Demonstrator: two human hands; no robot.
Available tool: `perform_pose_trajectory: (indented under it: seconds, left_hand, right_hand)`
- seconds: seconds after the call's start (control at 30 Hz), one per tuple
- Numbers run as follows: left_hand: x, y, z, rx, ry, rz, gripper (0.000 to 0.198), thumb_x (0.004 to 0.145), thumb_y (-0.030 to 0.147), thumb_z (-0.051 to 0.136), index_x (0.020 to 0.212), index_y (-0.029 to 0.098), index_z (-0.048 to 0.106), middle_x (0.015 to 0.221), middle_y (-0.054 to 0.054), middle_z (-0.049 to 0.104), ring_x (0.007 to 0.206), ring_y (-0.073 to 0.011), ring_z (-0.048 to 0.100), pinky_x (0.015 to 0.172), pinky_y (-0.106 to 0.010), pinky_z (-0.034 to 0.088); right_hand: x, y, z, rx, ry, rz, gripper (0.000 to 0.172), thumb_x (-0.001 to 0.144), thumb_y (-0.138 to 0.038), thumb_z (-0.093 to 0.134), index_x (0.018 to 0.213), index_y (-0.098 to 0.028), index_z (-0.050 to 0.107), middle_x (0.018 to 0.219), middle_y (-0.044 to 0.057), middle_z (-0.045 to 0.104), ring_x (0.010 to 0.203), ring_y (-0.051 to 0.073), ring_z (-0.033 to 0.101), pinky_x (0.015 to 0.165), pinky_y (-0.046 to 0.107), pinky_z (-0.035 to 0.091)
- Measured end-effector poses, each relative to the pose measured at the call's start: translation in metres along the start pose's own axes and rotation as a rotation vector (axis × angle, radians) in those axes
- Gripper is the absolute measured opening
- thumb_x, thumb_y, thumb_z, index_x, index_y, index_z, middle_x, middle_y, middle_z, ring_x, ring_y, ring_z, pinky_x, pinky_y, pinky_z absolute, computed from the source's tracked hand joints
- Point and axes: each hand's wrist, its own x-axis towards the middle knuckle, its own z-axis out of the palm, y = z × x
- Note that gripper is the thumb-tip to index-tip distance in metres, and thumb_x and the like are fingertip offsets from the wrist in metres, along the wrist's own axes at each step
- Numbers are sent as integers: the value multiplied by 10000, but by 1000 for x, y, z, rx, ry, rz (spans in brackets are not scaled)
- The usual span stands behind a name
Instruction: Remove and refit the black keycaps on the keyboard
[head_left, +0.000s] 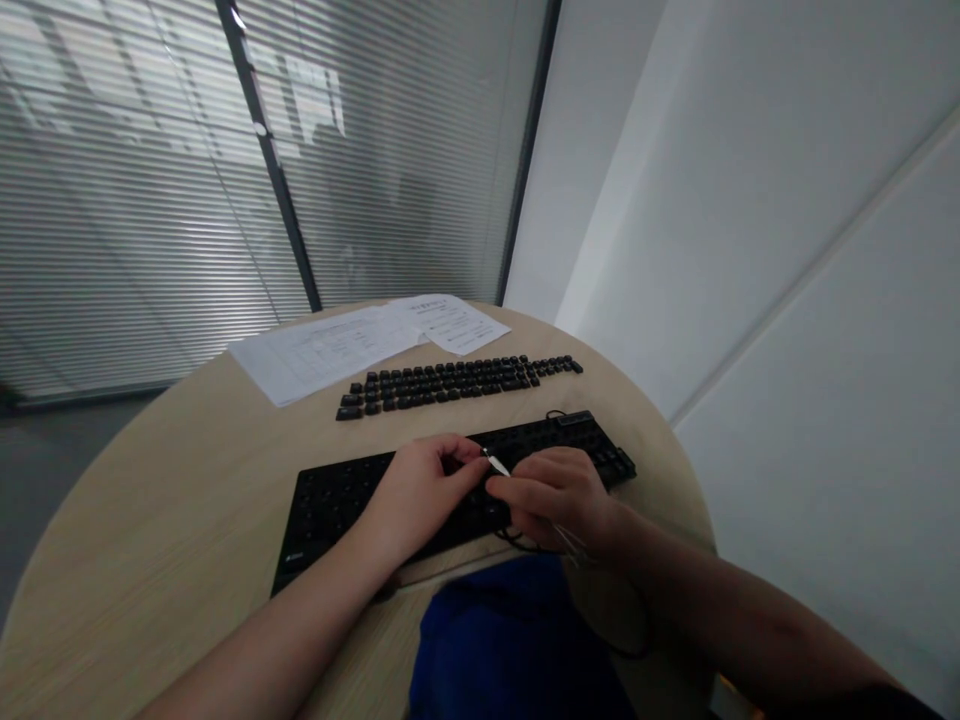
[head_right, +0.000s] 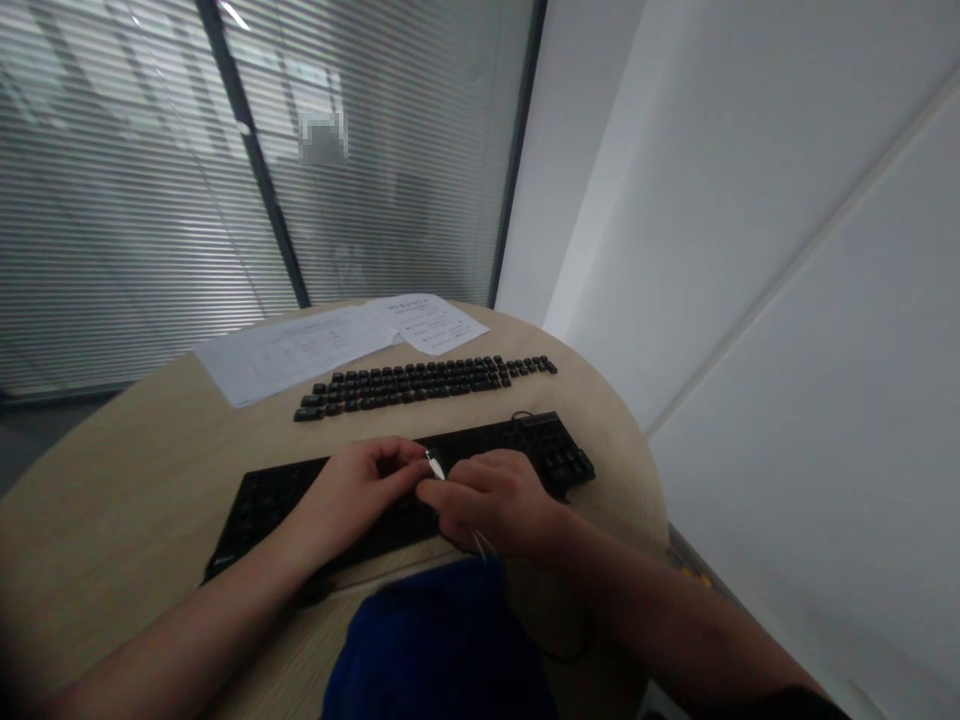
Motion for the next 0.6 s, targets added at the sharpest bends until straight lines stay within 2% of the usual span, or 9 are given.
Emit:
perform_pose_trajectory:
  seconds: [0.1,0.3,0.6]
  left_hand:
    - [0,2,1,25,35,-16,285,776,468,662,828,207,762,823,-40,782,789,-241,704,771,-360,508]
    - [-1,7,-2,20,99,-23,304,733,513,656,694,211,663,658,-4,674,625,-188,608,621,-306,450]
    - [0,3,3,-9,125,-18,351,716,557,648,669,211,616,615,11,595,589,-162,535,574,-277,412]
  right_hand:
    - [3,-2,1,-33,-6,-4,228,943,-168,532,1099,-229,687,680,-31,642,535,115,553,534,273,396]
    - [1,0,1,-16,-11,87,184,918,-167,540,1014,-232,684,740,-14,693,574,118,582,563,276,406]
    - [1,-1,2,12,66,197,194,898,-147,555,992,-225,706,744,2,678,626,144,595,605,290,455]
